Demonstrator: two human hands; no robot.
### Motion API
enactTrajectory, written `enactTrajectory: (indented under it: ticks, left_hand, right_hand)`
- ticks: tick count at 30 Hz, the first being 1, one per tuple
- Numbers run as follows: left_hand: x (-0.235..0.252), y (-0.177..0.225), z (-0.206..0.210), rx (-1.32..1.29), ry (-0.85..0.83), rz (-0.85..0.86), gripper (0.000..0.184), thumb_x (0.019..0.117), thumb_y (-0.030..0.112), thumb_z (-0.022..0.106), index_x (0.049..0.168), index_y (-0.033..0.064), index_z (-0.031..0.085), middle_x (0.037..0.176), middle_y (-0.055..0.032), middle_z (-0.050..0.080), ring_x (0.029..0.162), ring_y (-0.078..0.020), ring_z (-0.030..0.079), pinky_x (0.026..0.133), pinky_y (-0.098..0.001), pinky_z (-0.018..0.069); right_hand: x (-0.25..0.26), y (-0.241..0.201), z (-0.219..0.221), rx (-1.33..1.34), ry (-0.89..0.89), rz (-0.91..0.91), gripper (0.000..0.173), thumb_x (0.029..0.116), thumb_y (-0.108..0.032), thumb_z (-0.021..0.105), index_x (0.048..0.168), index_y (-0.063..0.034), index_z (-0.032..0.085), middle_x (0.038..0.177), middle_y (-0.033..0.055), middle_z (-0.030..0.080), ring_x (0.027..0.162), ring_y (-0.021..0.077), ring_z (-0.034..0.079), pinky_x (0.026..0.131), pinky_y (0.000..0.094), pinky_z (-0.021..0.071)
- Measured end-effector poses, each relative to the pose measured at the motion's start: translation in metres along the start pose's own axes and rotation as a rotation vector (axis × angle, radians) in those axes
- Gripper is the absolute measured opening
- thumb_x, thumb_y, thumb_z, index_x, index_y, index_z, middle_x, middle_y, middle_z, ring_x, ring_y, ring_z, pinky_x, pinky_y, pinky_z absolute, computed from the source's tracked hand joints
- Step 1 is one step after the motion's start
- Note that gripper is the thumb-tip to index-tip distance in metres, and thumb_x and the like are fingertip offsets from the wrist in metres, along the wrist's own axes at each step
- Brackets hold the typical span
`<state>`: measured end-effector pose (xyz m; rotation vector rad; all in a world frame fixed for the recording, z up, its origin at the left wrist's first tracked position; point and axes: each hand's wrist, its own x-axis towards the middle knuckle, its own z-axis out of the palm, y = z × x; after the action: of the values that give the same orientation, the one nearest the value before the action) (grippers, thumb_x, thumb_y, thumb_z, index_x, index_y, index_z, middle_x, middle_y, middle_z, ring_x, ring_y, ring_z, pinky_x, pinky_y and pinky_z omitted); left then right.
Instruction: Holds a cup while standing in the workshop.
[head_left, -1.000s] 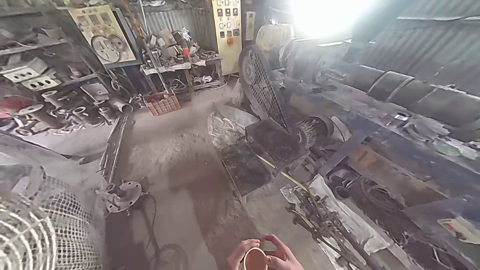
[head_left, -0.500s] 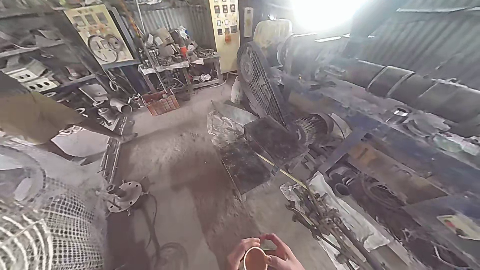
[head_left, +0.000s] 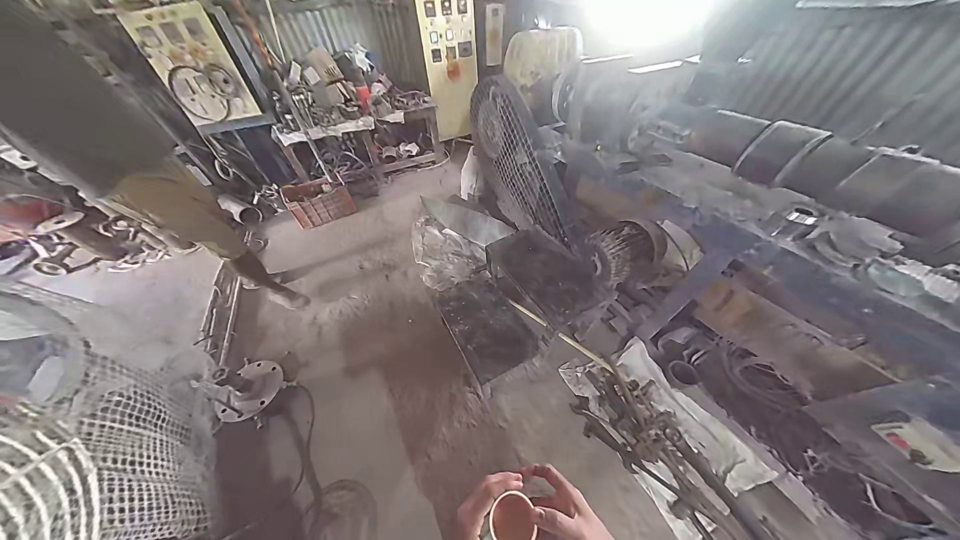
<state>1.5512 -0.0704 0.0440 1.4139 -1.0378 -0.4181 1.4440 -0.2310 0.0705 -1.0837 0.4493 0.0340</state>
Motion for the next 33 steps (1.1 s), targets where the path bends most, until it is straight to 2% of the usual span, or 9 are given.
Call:
enactTrajectory:
  ticks: [4, 8, 13, 24, 33]
  left_hand:
    - [0.003, 0.003, 0.002, 0.009, 0.004, 0.023, 0.062, 0.0781, 0.021, 0.086, 0.124, -0.0113, 0.06, 0.13, -0.0219, 0.065, 0.13, -0.0145, 0.058, 0.112, -0.0262, 0.0447]
    - [0.004, 0.011, 0.004, 0.013, 0.004, 0.062, 0.063, 0.0826, 0.034, 0.084, 0.13, 0.0001, 0.06, 0.134, -0.013, 0.064, 0.131, -0.0113, 0.057, 0.112, -0.0261, 0.0461]
    - [0.003, 0.02, 0.006, 0.005, -0.011, 0.088, 0.062, 0.0859, 0.038, 0.082, 0.134, 0.0068, 0.057, 0.137, -0.0092, 0.062, 0.133, -0.0124, 0.055, 0.113, -0.0281, 0.0462]
    - [0.002, 0.026, 0.013, 0.03, 0.032, 0.077, 0.062, 0.084, 0.042, 0.082, 0.129, 0.0062, 0.06, 0.133, -0.0098, 0.064, 0.13, -0.0138, 0.058, 0.111, -0.029, 0.0478]
    - [-0.006, 0.027, 0.02, 0.063, 0.055, 0.056, 0.063, 0.0848, 0.047, 0.08, 0.129, 0.0066, 0.061, 0.133, -0.0086, 0.065, 0.131, -0.0127, 0.057, 0.113, -0.031, 0.0456]
  right_hand:
    - [-0.003, -0.005, -0.002, 0.013, 0.009, -0.002, 0.05, 0.0864, -0.014, 0.065, 0.131, -0.0036, 0.045, 0.1, 0.0031, 0.074, 0.085, 0.0153, 0.075, 0.081, 0.0341, 0.0635]
    - [-0.011, -0.011, -0.002, 0.021, -0.02, -0.044, 0.053, 0.0854, -0.021, 0.071, 0.13, -0.0072, 0.046, 0.099, -0.0018, 0.075, 0.085, 0.0117, 0.075, 0.08, 0.0305, 0.0629]
    - [-0.018, -0.015, -0.004, 0.035, -0.085, -0.081, 0.054, 0.0863, -0.023, 0.074, 0.129, -0.009, 0.045, 0.102, -0.0036, 0.075, 0.088, 0.0105, 0.075, 0.081, 0.0287, 0.0628]
    - [-0.016, -0.019, -0.013, 0.017, -0.162, -0.075, 0.056, 0.0852, -0.03, 0.077, 0.129, -0.0125, 0.046, 0.104, -0.0048, 0.075, 0.088, 0.0094, 0.074, 0.079, 0.0275, 0.0621]
    - [-0.018, -0.017, -0.018, 0.019, -0.195, -0.028, 0.055, 0.0855, -0.025, 0.075, 0.13, -0.0108, 0.046, 0.101, -0.002, 0.076, 0.087, 0.0125, 0.076, 0.08, 0.0305, 0.0633]
